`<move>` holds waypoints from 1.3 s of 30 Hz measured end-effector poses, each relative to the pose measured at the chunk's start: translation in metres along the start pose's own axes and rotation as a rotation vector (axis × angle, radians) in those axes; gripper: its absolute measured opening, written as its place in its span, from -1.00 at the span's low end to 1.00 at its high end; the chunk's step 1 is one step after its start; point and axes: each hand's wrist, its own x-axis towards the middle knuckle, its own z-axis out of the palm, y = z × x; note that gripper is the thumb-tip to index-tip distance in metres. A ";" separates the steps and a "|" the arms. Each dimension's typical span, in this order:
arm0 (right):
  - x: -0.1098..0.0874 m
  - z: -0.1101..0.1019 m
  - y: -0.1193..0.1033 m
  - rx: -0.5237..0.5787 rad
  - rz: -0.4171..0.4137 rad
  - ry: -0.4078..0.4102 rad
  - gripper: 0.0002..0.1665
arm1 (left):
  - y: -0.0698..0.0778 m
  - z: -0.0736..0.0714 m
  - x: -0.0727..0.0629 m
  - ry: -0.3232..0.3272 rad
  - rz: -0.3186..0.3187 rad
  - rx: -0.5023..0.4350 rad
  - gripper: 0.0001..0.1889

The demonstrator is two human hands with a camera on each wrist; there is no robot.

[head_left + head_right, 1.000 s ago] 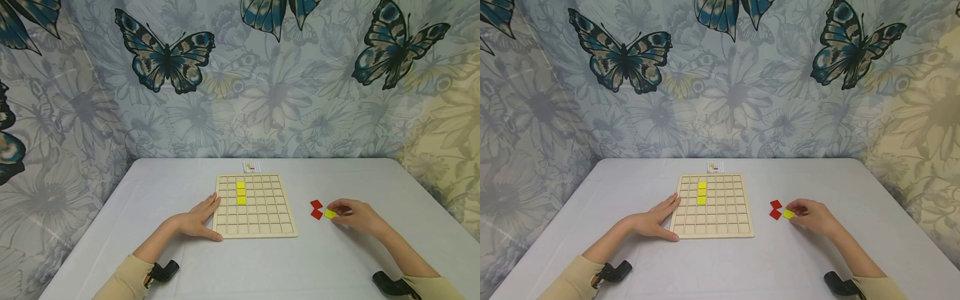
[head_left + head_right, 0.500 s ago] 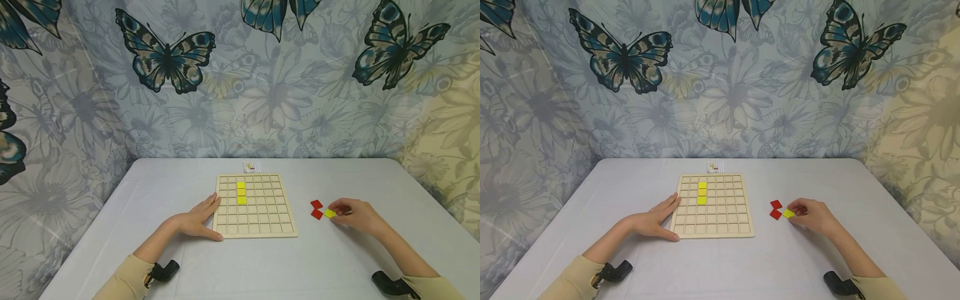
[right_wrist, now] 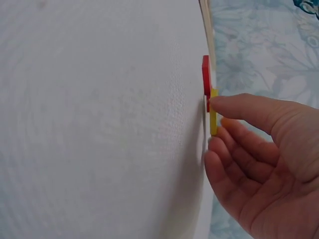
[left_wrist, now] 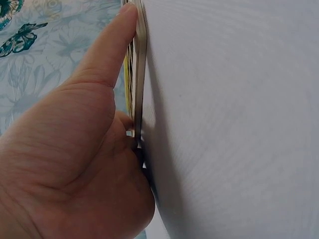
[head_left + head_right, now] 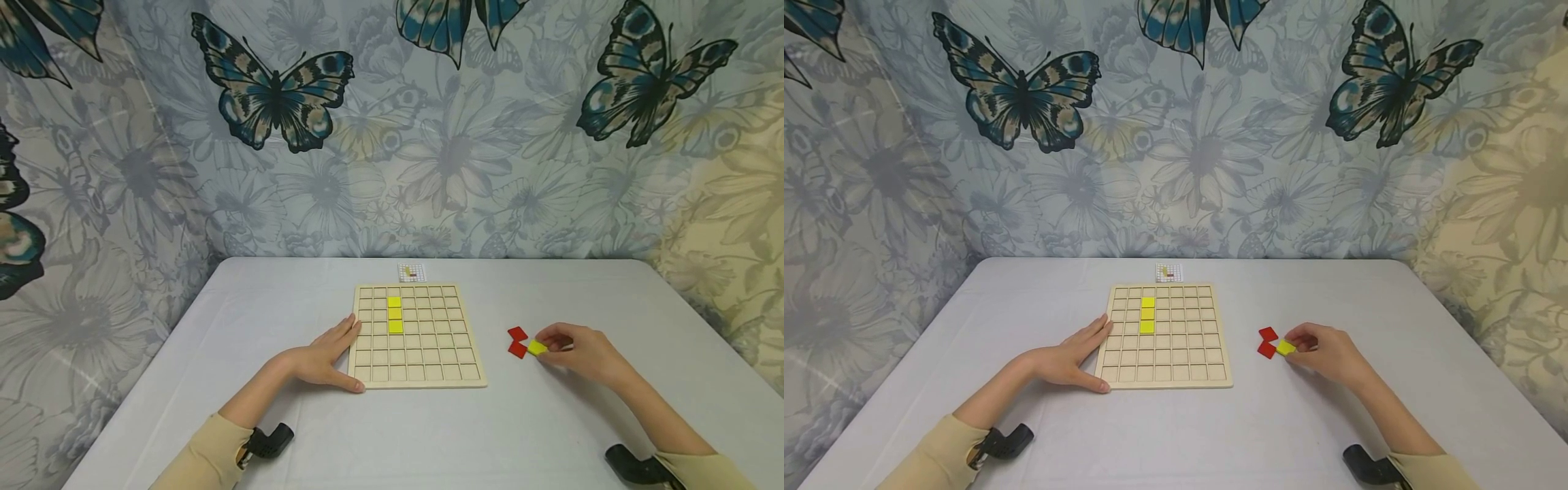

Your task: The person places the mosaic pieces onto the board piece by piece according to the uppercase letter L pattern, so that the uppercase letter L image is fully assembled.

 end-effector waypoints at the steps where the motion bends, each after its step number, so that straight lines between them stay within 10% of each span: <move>1: 0.000 0.001 -0.001 0.004 0.011 0.002 -0.63 | 0.000 0.000 0.000 0.000 0.000 0.001 0.23; 39: 0.028 0.035 -0.053 0.313 0.038 -0.065 -0.53 | 0.000 -0.001 0.000 -0.010 -0.009 -0.005 0.22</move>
